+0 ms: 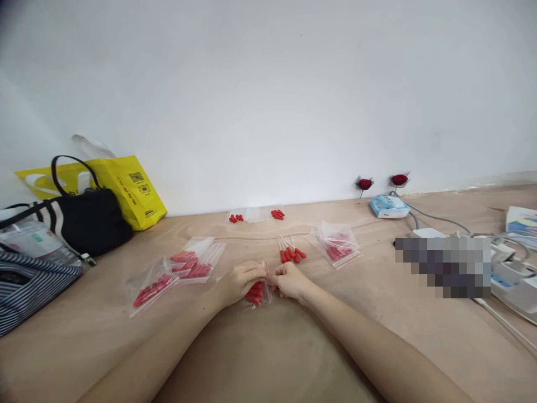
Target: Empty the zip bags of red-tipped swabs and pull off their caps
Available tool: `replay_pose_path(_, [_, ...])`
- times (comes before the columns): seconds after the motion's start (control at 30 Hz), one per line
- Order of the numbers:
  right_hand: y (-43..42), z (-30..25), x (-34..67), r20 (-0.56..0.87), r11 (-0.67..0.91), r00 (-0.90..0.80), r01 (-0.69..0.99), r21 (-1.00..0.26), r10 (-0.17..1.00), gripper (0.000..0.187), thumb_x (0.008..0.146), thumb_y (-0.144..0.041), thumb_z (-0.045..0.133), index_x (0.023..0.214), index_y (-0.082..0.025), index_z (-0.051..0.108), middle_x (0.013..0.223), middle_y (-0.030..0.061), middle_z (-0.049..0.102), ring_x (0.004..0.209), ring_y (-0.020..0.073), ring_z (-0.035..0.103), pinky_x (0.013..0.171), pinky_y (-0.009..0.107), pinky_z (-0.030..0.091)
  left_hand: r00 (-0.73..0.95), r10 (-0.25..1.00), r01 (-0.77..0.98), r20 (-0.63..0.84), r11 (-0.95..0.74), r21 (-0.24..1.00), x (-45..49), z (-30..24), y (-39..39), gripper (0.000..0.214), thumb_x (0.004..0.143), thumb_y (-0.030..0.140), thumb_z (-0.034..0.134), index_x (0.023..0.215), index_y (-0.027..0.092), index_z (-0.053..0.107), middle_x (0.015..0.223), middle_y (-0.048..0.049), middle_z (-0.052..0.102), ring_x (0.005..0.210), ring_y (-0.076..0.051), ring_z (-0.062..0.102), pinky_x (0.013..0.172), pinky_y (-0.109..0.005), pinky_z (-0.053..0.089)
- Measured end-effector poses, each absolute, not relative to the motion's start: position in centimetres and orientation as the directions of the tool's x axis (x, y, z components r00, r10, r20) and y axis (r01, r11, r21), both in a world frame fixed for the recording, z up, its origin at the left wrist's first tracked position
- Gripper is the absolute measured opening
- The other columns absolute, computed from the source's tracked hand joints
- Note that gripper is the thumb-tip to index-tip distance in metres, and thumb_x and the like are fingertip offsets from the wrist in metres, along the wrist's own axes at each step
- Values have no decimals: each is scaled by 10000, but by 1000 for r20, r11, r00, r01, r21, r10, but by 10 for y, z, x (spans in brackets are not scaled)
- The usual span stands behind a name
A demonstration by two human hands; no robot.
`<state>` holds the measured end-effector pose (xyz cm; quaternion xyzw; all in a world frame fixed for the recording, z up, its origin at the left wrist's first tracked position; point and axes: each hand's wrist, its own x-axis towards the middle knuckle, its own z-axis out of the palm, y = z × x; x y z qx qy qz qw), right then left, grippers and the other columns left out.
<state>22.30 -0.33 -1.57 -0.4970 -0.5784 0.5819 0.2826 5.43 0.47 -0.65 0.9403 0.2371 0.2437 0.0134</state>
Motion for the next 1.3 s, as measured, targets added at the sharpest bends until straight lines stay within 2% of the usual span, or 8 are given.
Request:
replay_pose_path(0.17, [-3,-17,220,-253,-182,-293,249,-951,922,216,683,-128,505,474,-150,458,383,-66,443,293,20,327,314,153,235,738,464,419,490,-884,207,55,-7,4,260,860,152,345,801,164,598,809,-28,604,738,-96,550,682,-190,439])
replay_pose_path(0.27, [-4,-18,218,-244,-173,-280,256,-951,928,228,688,-120,496,467,-152,448,362,-71,425,293,22,326,317,151,239,731,465,448,500,-879,162,56,-8,3,272,867,167,333,779,157,590,797,-33,598,736,-106,543,685,-200,433])
replay_pose_path(0.5, [-4,-19,214,-251,-175,-244,295,-940,937,266,666,-56,447,432,-169,390,297,-85,363,261,31,324,290,154,189,830,388,418,402,-908,13,56,-7,3,286,850,116,296,737,145,557,828,-49,597,775,-144,512,708,-236,412])
replay_pose_path(0.67, [-2,-23,212,-240,-165,-221,310,-936,945,257,653,-71,456,424,-170,391,303,-80,372,265,36,332,293,159,196,848,382,411,369,-912,-1,57,-7,4,284,841,102,297,681,144,529,778,-48,587,734,-142,501,676,-230,402])
replay_pose_path(0.9, [1,-29,212,-183,-97,-247,324,-941,952,243,640,-102,481,424,-167,390,319,-92,335,295,24,261,324,168,179,841,399,429,365,-903,-3,56,-8,4,268,825,97,324,638,150,509,685,-24,553,616,-120,471,587,-211,380])
replay_pose_path(1.1, [1,-31,218,-103,7,-282,364,-931,954,215,629,-99,476,440,-169,402,339,-90,345,306,33,289,334,168,189,827,441,444,348,-893,75,56,0,5,273,827,79,311,706,150,546,736,-28,583,661,-119,512,623,-218,414])
replay_pose_path(1.2, [-1,-30,220,-58,49,-263,382,-923,963,172,651,-122,460,488,-172,439,365,-76,392,311,50,331,342,174,224,791,488,465,369,-871,156,55,5,3,240,834,101,334,808,164,564,933,-42,603,858,-137,538,772,-254,429])
replay_pose_path(1.3, [-5,-28,222,38,115,-199,395,-912,979,86,608,-81,493,581,-163,490,462,-61,457,410,55,394,407,164,285,667,627,558,404,-779,287,48,8,-8,221,839,164,385,1013,186,519,1107,-50,556,1022,-151,497,893,-304,395])
